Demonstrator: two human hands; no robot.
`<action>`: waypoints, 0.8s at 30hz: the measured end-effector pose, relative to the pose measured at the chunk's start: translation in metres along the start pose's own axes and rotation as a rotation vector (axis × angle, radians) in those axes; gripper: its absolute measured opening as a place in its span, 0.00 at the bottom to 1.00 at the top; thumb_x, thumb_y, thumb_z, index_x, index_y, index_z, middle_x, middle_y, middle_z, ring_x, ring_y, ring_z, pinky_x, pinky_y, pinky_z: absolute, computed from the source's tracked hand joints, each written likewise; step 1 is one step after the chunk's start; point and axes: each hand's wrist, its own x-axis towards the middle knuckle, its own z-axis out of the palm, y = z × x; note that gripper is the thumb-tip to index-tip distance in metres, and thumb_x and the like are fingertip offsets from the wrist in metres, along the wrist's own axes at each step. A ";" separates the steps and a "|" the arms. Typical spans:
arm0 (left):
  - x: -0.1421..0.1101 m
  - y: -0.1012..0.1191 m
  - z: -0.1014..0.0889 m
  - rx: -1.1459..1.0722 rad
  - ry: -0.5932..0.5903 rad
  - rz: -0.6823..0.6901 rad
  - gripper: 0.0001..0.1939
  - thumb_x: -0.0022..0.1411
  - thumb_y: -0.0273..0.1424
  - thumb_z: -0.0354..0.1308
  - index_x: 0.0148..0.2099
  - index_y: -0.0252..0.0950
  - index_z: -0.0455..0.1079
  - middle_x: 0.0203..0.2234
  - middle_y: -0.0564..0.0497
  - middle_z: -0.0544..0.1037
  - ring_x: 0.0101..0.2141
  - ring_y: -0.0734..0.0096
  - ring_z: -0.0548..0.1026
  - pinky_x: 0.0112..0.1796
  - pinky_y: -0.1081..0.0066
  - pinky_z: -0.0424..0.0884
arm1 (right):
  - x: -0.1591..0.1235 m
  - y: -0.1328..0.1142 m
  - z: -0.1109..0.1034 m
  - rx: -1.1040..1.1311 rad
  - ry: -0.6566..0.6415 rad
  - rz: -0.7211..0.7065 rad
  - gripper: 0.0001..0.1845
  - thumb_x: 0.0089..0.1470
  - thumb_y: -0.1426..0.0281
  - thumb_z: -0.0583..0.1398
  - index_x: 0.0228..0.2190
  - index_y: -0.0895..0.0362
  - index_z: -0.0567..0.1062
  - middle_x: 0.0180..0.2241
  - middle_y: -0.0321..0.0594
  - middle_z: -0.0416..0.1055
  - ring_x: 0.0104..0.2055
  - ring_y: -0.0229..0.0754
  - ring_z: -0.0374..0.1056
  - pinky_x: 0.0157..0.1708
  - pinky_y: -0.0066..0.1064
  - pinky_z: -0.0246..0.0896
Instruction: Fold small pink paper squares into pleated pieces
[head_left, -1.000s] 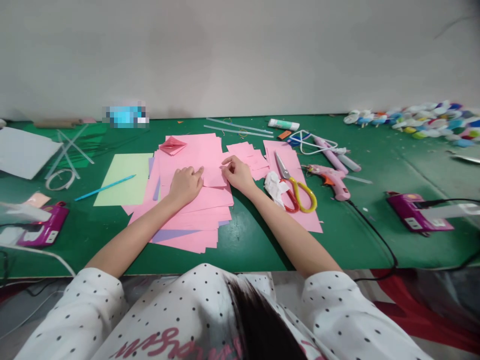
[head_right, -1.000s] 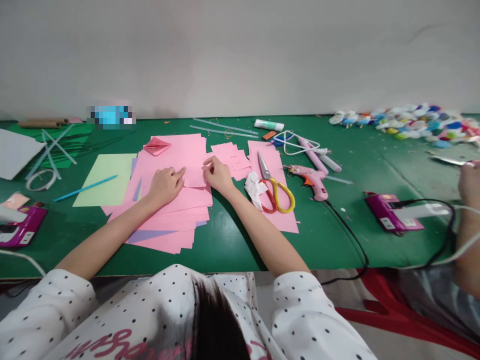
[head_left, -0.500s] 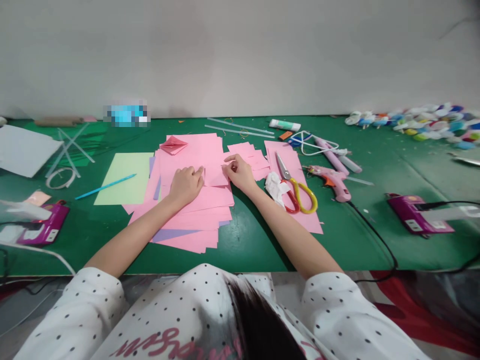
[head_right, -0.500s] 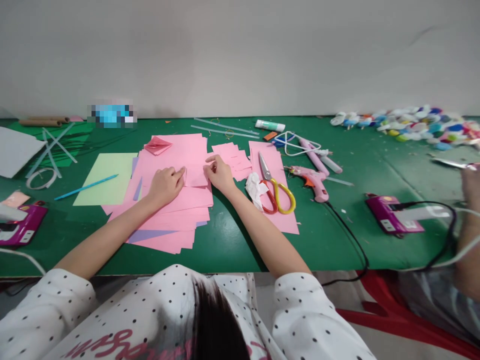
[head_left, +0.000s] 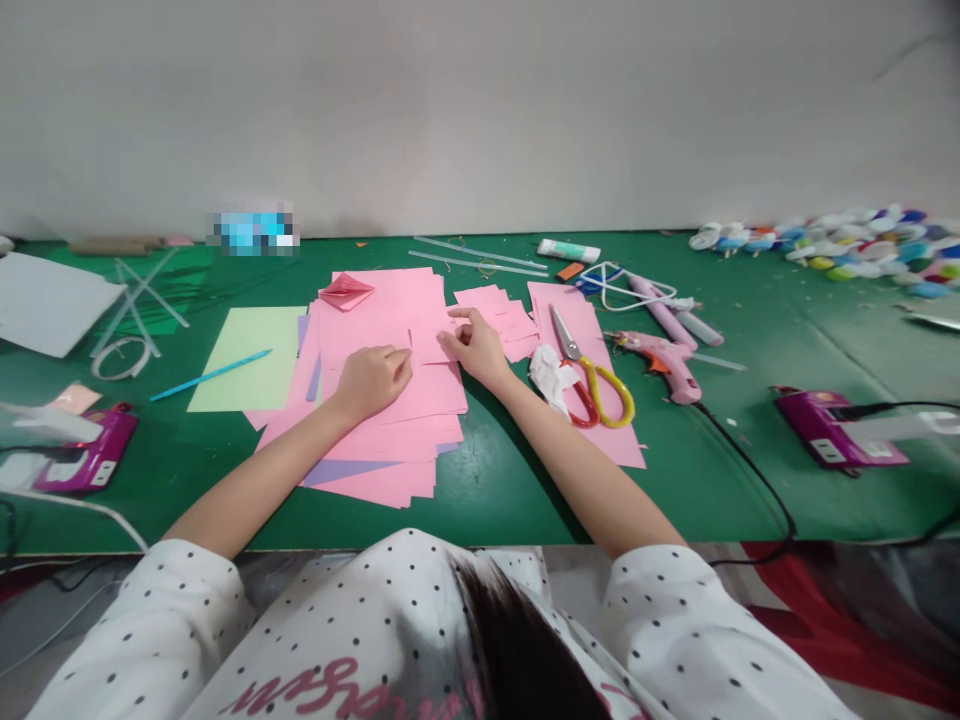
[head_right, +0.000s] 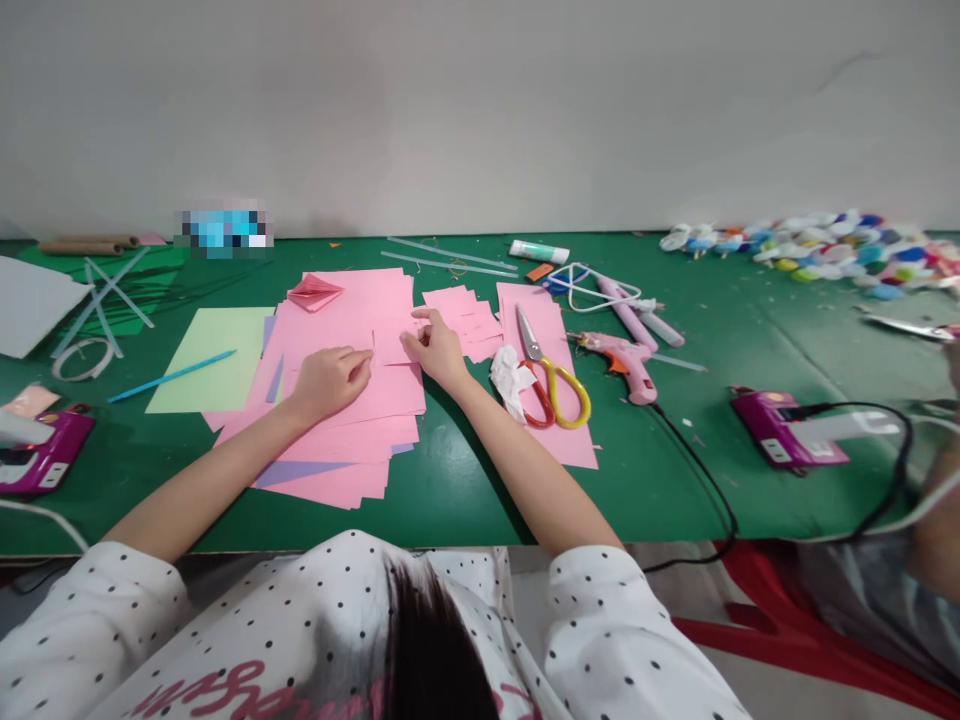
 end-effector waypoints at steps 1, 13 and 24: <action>0.000 0.001 0.000 -0.004 -0.012 -0.006 0.17 0.69 0.33 0.48 0.43 0.36 0.79 0.30 0.47 0.81 0.32 0.64 0.78 0.34 0.67 0.68 | -0.001 -0.001 0.000 -0.020 0.008 0.000 0.23 0.51 0.60 0.61 0.47 0.56 0.68 0.22 0.28 0.64 0.25 0.40 0.63 0.32 0.32 0.57; 0.001 0.005 -0.001 0.049 -0.094 -0.041 0.19 0.69 0.35 0.47 0.37 0.35 0.79 0.28 0.44 0.82 0.28 0.63 0.78 0.29 0.68 0.65 | -0.004 -0.006 -0.003 -0.143 -0.035 -0.031 0.24 0.52 0.66 0.56 0.50 0.58 0.67 0.20 0.29 0.64 0.24 0.43 0.64 0.32 0.34 0.57; 0.003 0.009 -0.002 0.088 -0.128 -0.079 0.21 0.69 0.35 0.46 0.38 0.34 0.79 0.28 0.42 0.82 0.29 0.60 0.79 0.29 0.66 0.65 | -0.007 -0.006 -0.003 -0.121 -0.034 -0.039 0.21 0.51 0.67 0.55 0.48 0.55 0.64 0.20 0.28 0.63 0.23 0.43 0.64 0.31 0.35 0.56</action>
